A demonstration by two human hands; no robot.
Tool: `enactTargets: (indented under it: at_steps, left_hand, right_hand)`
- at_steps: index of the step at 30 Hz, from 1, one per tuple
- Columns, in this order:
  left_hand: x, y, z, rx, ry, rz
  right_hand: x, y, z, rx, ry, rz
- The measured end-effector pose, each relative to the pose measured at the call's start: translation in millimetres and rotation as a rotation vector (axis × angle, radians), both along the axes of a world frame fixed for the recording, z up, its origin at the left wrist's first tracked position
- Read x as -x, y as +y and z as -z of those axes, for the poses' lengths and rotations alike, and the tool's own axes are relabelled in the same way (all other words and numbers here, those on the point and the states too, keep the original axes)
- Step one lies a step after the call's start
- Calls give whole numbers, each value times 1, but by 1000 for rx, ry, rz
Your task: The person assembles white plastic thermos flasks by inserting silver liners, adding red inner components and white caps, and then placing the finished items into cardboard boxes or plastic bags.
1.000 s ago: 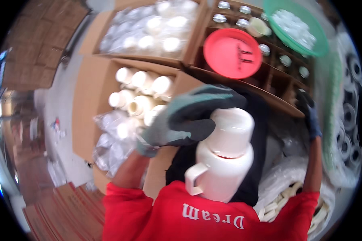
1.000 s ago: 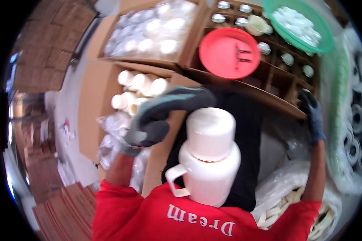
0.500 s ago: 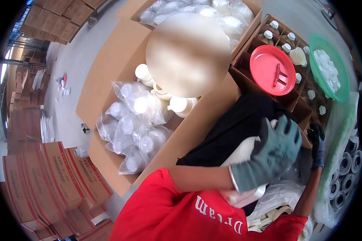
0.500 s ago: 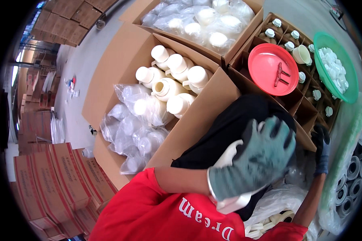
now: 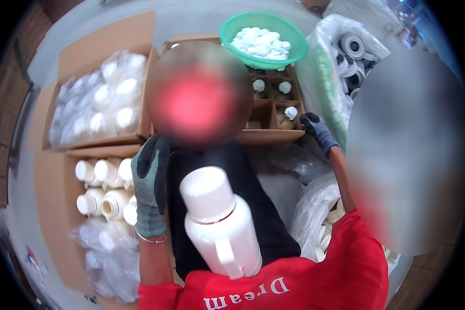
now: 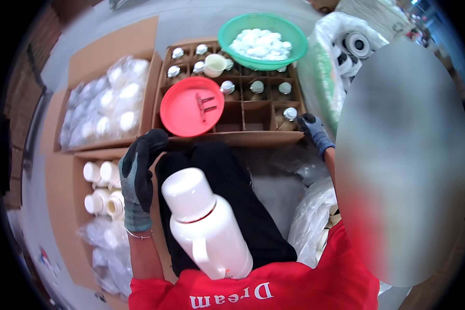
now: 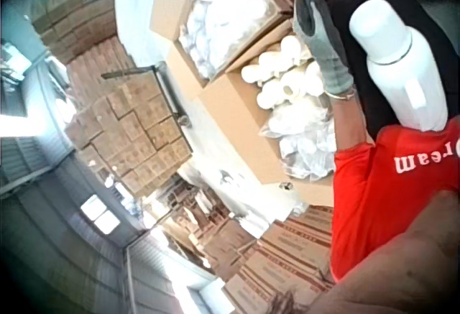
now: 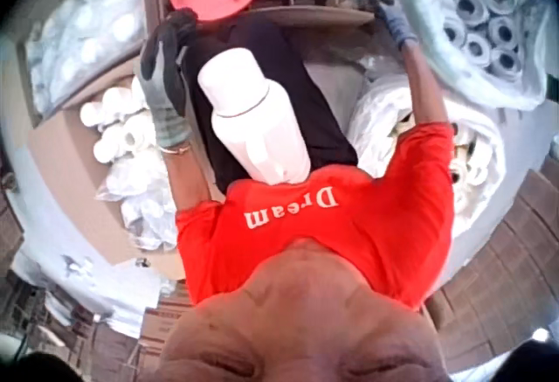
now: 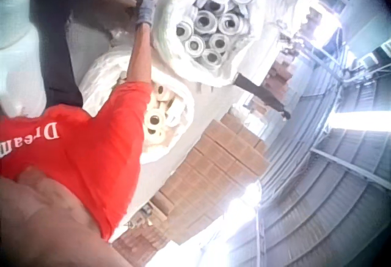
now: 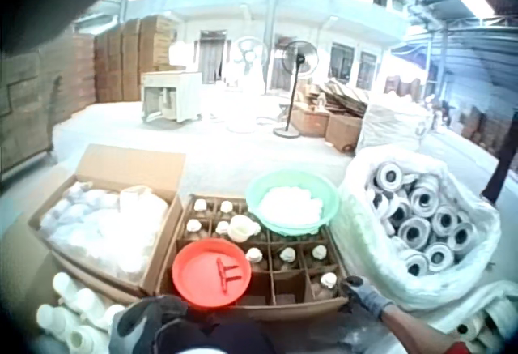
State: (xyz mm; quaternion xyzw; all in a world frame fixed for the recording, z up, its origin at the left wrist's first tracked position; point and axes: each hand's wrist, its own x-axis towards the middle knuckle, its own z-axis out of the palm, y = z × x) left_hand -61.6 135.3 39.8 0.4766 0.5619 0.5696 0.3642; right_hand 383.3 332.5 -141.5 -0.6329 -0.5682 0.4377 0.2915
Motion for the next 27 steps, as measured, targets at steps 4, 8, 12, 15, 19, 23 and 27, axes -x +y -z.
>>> enactTargets:
  at_steps: [4,8,12,15,19,23,27]
  left_hand:
    - [-2,35,21,-49,294,190]
    - [-25,42,40,85,77,334]
    - [-14,55,80,84,224,505]
    - [-12,59,69,114,160,448]
    - [-46,60,51,147,-236,277]
    - [-53,59,46,202,-377,221]
    - [-52,61,57,254,-451,165]
  right_hand:
    - [13,-31,-14,-134,-194,-54]
    - [76,-60,-111,-407,-243,-324]
    - [61,-56,-139,-529,-44,-269]
    - [71,-43,-131,-419,-52,-257]
    - [60,-12,-27,-437,-333,-216]
    - [31,13,21,-414,-593,56]
    - [19,-24,25,-9,-403,-210]
